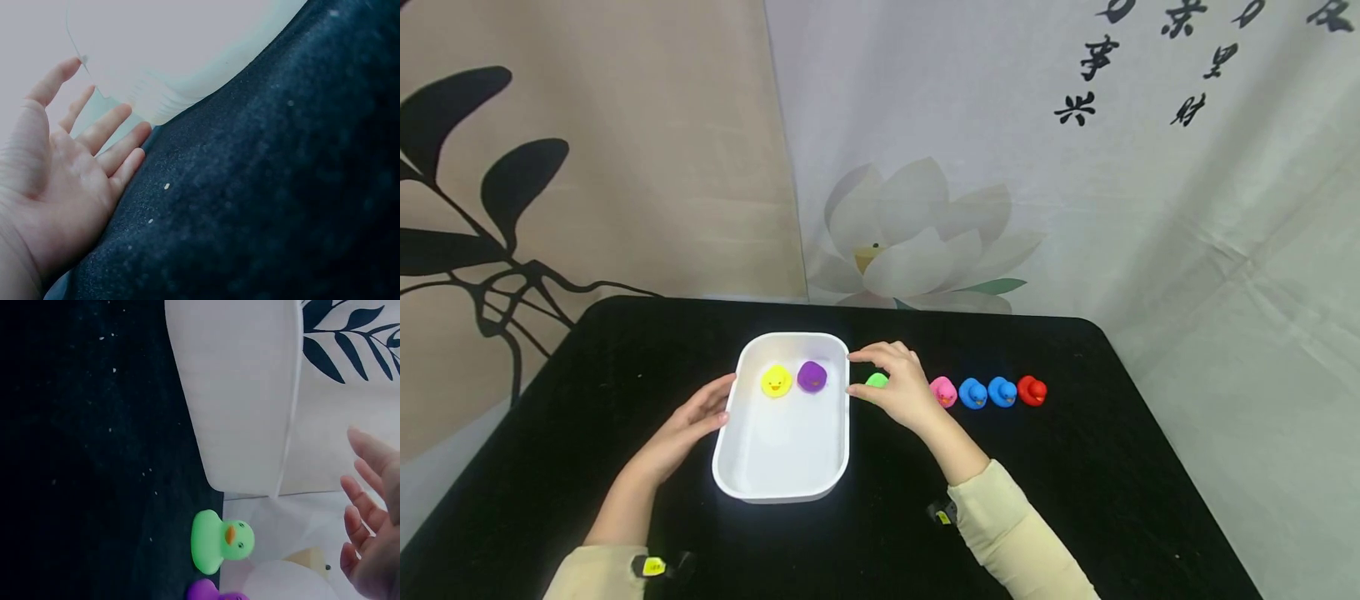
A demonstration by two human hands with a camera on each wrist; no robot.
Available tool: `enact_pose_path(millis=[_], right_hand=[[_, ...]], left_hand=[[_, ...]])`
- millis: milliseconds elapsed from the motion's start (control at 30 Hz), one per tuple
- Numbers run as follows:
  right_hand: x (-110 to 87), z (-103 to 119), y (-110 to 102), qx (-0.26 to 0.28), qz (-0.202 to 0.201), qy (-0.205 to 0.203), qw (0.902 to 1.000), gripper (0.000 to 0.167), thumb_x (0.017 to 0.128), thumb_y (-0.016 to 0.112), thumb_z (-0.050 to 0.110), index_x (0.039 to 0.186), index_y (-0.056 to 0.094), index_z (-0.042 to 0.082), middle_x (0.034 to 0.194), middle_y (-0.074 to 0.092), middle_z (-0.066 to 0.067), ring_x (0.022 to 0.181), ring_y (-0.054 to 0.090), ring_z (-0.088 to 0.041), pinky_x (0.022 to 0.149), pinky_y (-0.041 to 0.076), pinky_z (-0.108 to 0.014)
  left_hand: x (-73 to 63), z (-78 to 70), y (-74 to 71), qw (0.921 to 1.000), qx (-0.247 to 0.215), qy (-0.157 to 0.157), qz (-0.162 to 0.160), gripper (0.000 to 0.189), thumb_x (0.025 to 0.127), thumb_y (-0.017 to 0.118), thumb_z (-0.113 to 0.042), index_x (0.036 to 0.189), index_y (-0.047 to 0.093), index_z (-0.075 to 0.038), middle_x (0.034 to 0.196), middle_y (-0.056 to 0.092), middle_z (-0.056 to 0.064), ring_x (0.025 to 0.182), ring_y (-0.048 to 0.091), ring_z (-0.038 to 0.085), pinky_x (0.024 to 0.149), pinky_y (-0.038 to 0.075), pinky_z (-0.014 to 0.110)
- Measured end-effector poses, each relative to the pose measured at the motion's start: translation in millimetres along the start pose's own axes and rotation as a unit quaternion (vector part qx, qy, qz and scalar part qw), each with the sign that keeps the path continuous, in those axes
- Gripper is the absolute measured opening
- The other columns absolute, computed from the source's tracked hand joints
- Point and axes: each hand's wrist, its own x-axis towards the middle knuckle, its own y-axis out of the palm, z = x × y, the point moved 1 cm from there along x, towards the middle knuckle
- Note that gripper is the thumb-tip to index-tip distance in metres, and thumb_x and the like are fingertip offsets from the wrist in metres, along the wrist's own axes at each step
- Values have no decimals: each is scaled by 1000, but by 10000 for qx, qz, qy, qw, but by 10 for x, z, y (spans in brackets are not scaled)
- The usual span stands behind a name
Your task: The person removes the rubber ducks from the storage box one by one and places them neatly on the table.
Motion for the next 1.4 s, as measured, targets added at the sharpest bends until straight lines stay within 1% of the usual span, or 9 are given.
enact_pose_path(millis=[200,367,500,667,867,1167,1400], right_hand=[[124,5,150,-373,361,-26,9986,44,76,82,28,117,69,18,116,63,4,101,50,-13,87,38,-37],[228,-3,276,-613,659,-8,9959,46,75,83,27,118,69,17,116,64,2,101,48,-14,87,38,-34],[306,-16,351,-799,928,24,9925,46,76,82,28,119,69,18,119,64,2,100,47,-14,87,37,-31],[406,-38,433,-1009,1198,110,9876,47,76,82,29,120,68,21,123,63,3,101,46,-13,86,37,-29],[498,-67,515,-994,1387,182,9852,45,77,82,26,119,69,21,121,63,4,101,45,-12,85,36,-28],[605,-64,602,-1447,1673,204,9750,41,78,81,28,118,70,23,124,62,6,100,43,-12,84,36,-27],[649,-81,650,-1580,1762,248,9713,38,79,80,27,115,72,23,122,63,7,98,43,-12,84,35,-26]], left_hand=[[12,-6,-3,10000,49,49,1,59,97,53,-18,150,27,-13,152,31,15,134,33,40,98,30,65],[15,-5,5,10000,76,9,-4,60,97,53,-20,150,27,-14,152,30,15,135,31,40,99,28,66],[16,-2,13,10000,42,-27,-6,61,97,54,-20,150,26,-13,153,29,15,136,29,41,99,26,67],[14,6,8,10000,51,-15,-27,61,96,54,-19,150,27,-12,153,29,16,136,29,42,98,27,66],[12,5,2,9999,88,16,-49,60,96,55,-19,150,27,-13,152,29,16,135,31,42,99,29,64],[4,4,-8,9999,106,14,-45,60,97,54,-19,150,27,-13,152,30,16,134,32,42,99,30,63],[7,5,-5,9999,106,-7,-54,60,97,55,-19,150,27,-13,152,31,17,133,34,42,99,30,63]])
